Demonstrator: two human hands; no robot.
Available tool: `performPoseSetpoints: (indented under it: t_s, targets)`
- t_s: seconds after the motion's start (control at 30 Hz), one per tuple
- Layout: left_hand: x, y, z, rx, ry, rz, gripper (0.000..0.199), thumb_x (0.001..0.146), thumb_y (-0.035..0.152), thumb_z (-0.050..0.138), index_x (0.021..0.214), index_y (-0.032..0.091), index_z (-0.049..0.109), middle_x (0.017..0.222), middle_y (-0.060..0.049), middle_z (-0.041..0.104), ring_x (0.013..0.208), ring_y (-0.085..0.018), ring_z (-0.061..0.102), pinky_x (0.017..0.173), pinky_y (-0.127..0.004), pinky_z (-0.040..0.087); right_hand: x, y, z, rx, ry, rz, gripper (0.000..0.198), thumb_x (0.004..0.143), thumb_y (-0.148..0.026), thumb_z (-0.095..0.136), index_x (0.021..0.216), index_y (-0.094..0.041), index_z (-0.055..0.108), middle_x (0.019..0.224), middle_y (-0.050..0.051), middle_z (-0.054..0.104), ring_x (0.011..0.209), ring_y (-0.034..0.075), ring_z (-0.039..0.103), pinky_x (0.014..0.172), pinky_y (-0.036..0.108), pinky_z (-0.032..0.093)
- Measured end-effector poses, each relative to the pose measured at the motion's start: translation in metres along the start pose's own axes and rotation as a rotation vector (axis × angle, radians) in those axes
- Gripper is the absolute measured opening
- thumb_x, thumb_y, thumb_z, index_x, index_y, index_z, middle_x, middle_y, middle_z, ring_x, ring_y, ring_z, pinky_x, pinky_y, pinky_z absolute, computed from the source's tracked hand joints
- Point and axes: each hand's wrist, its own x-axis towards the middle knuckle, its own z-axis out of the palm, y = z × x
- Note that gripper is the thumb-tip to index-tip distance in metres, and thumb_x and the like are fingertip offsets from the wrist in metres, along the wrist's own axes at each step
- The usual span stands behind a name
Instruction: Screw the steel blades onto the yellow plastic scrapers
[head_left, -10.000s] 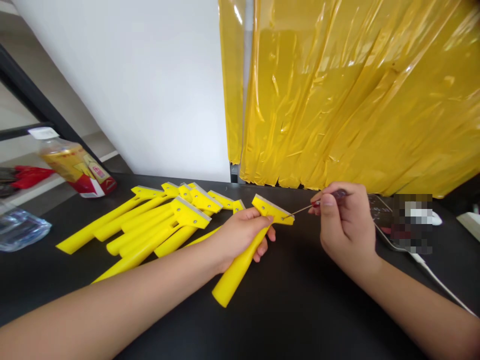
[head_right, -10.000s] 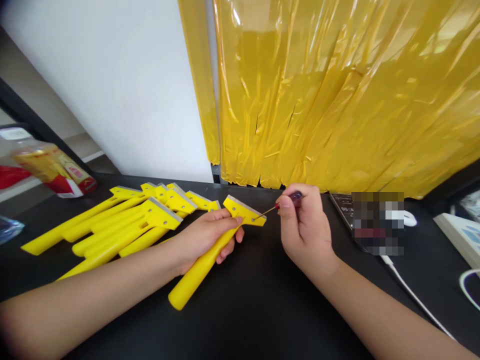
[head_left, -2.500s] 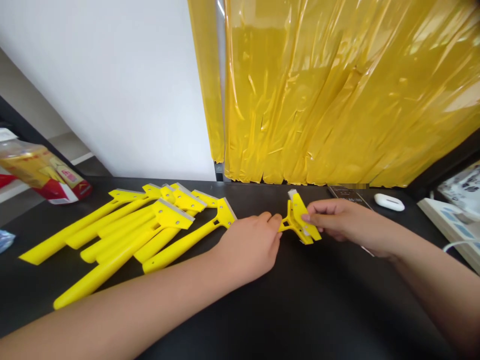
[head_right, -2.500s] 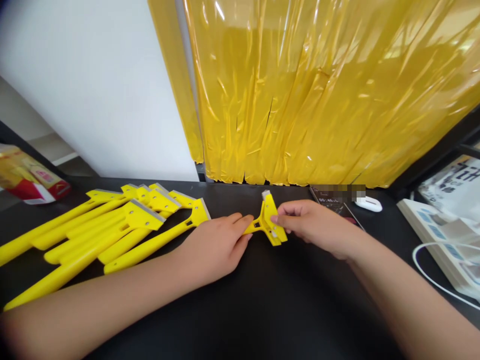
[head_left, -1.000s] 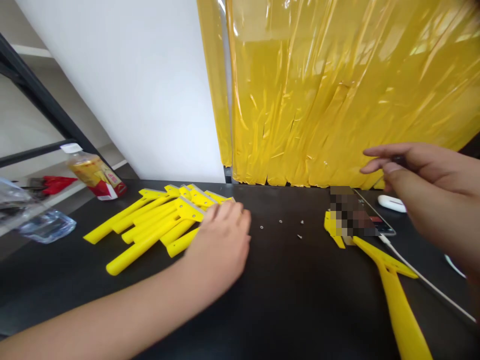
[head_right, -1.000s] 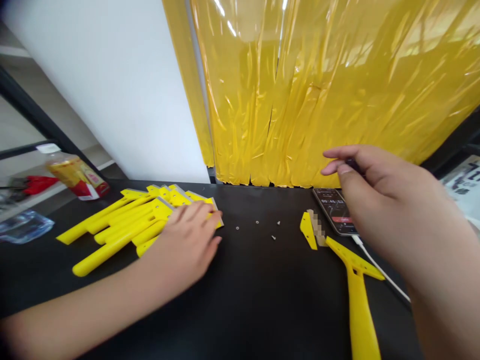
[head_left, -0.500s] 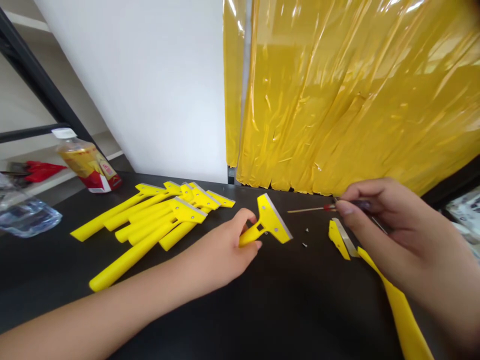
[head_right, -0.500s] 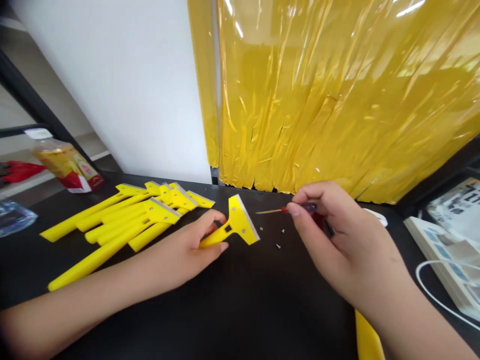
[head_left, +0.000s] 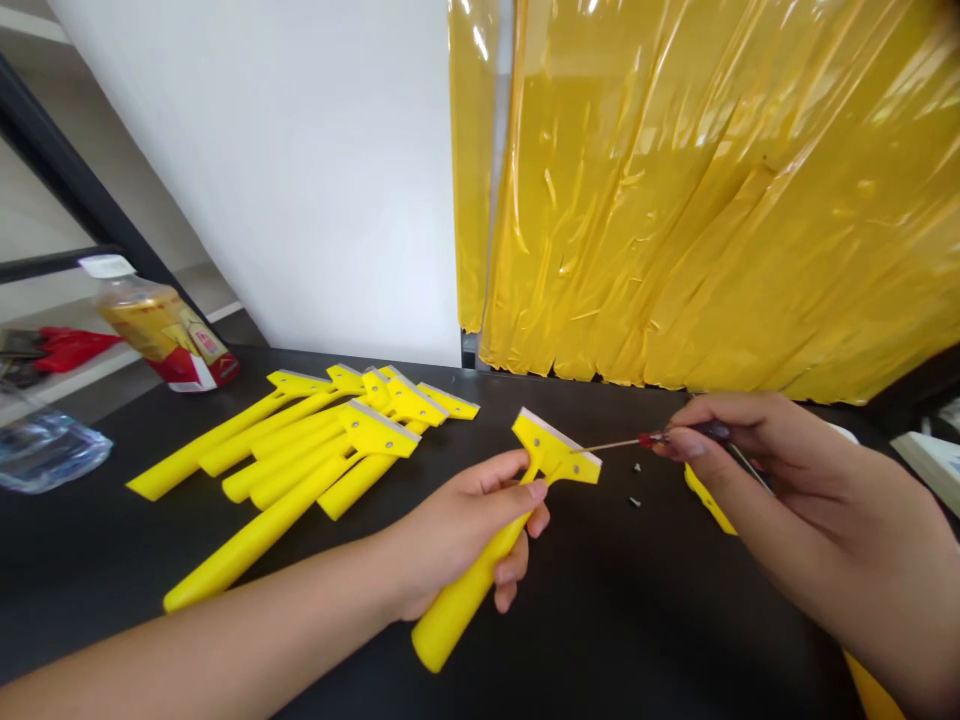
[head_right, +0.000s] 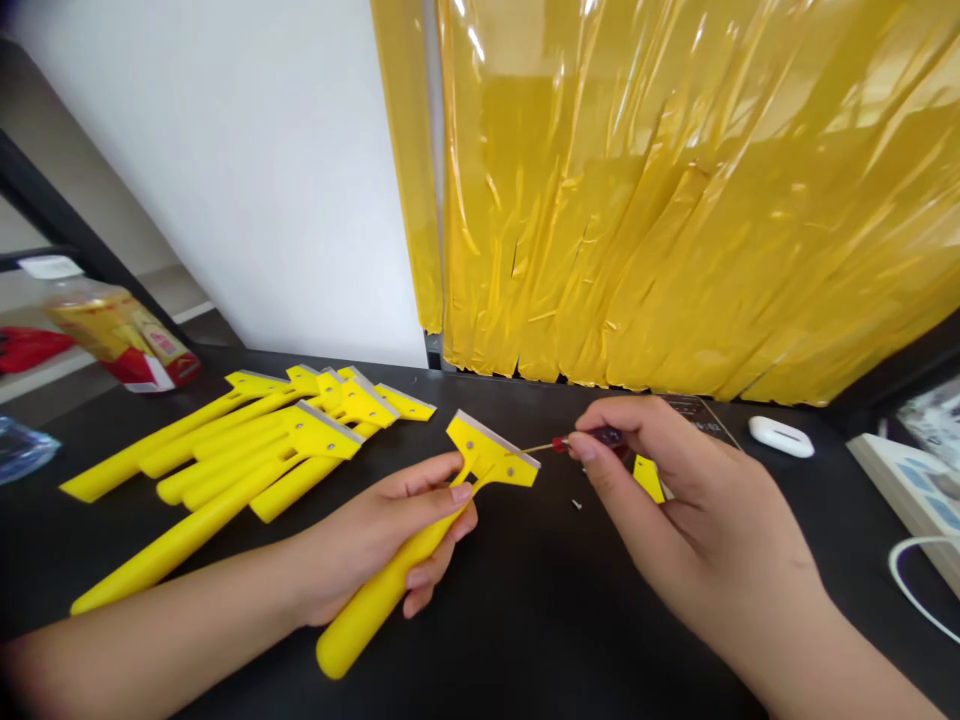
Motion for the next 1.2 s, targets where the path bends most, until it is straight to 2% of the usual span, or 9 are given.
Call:
performPoseSetpoints:
  t_s: [0.2,0.4,0.63,0.77,0.83,0.9,0.97,1.1,1.2]
  targets:
    - [0.001,0.002,-0.006,-0.141,0.048,-0.030,0.027,0.104,0.038,0.071,0.100,0.022,0.050,0.096,0.003,0.058,0.052,-0.002,0.045,0.043,-0.015,0.036,-0.001,-0.001,0.001,-0.015,-0.029,-0.027,0.016,0.103,-0.050,0.066,0.110,-0.036,0.072,0.094,-0.003,0.080,0.078,0.021,0.076,0.066,0.034,0.057]
    - [0.002,0.002,-0.005,-0.170,0.056,-0.028,0.024,0.105,0.036,0.069,0.102,0.022,0.049,0.095,0.003,0.058,0.052,-0.002,0.043,0.042,-0.016,0.034,-0.002,0.000,0.003,-0.047,-0.022,-0.079,0.015,0.104,-0.047,0.066,0.111,-0.035,0.071,0.096,-0.002,0.081,0.080,0.021,0.078,0.069,0.034,0.058]
    - [0.002,0.003,-0.006,-0.164,0.064,-0.036,0.023,0.106,0.035,0.067,0.103,0.023,0.048,0.094,0.003,0.057,0.053,-0.003,0.043,0.043,-0.016,0.034,-0.001,-0.003,0.003,-0.053,-0.041,-0.046,0.018,0.105,-0.051,0.063,0.110,-0.035,0.070,0.095,-0.001,0.081,0.079,0.023,0.078,0.070,0.037,0.057]
    - [0.002,0.002,-0.004,-0.138,0.062,-0.029,0.023,0.106,0.035,0.066,0.099,0.022,0.048,0.093,0.003,0.057,0.052,-0.002,0.043,0.042,-0.016,0.033,-0.001,-0.005,0.004,-0.148,-0.041,-0.140,0.023,0.107,-0.052,0.059,0.116,-0.033,0.068,0.101,0.002,0.083,0.081,0.025,0.079,0.072,0.038,0.054]
    - [0.002,0.001,-0.003,-0.115,0.069,-0.024,0.023,0.107,0.036,0.065,0.097,0.021,0.049,0.092,0.004,0.056,0.050,-0.002,0.042,0.042,-0.016,0.033,0.000,-0.006,0.005,-0.275,-0.043,-0.183,0.030,0.109,-0.055,0.053,0.106,-0.030,0.068,0.084,0.001,0.079,0.065,0.023,0.073,0.060,0.037,0.047]
    - [0.003,0.001,-0.001,-0.098,0.087,-0.029,0.023,0.107,0.036,0.065,0.097,0.021,0.050,0.092,0.004,0.056,0.049,-0.001,0.042,0.041,-0.016,0.032,0.001,-0.007,0.007,-0.411,-0.031,-0.197,0.042,0.110,-0.060,0.047,0.089,-0.028,0.063,0.060,-0.001,0.065,0.044,0.020,0.058,0.049,0.036,0.031]
    - [0.004,0.001,0.000,-0.093,0.118,-0.049,0.022,0.106,0.035,0.065,0.099,0.021,0.050,0.092,0.004,0.056,0.049,-0.002,0.041,0.041,-0.017,0.032,0.004,-0.008,0.008,-0.433,-0.057,-0.227,0.045,0.112,-0.056,0.044,0.081,-0.027,0.057,0.053,-0.002,0.054,0.039,0.017,0.049,0.047,0.035,0.025]
    - [0.007,0.005,0.001,-0.100,0.167,-0.097,0.020,0.104,0.032,0.068,0.107,0.022,0.051,0.093,0.003,0.057,0.049,-0.003,0.041,0.041,-0.018,0.031,0.009,-0.007,0.005,-0.204,-0.249,-0.305,0.027,0.115,-0.035,0.044,0.098,-0.023,0.061,0.078,0.002,0.067,0.065,0.019,0.065,0.058,0.034,0.042]
    - [0.007,0.008,0.001,-0.110,0.168,-0.105,0.021,0.104,0.031,0.068,0.109,0.022,0.051,0.091,0.003,0.057,0.049,-0.003,0.040,0.042,-0.019,0.030,0.009,-0.006,0.003,-0.109,-0.334,-0.253,0.019,0.114,-0.034,0.046,0.107,-0.025,0.061,0.093,0.003,0.071,0.080,0.021,0.069,0.068,0.035,0.049]
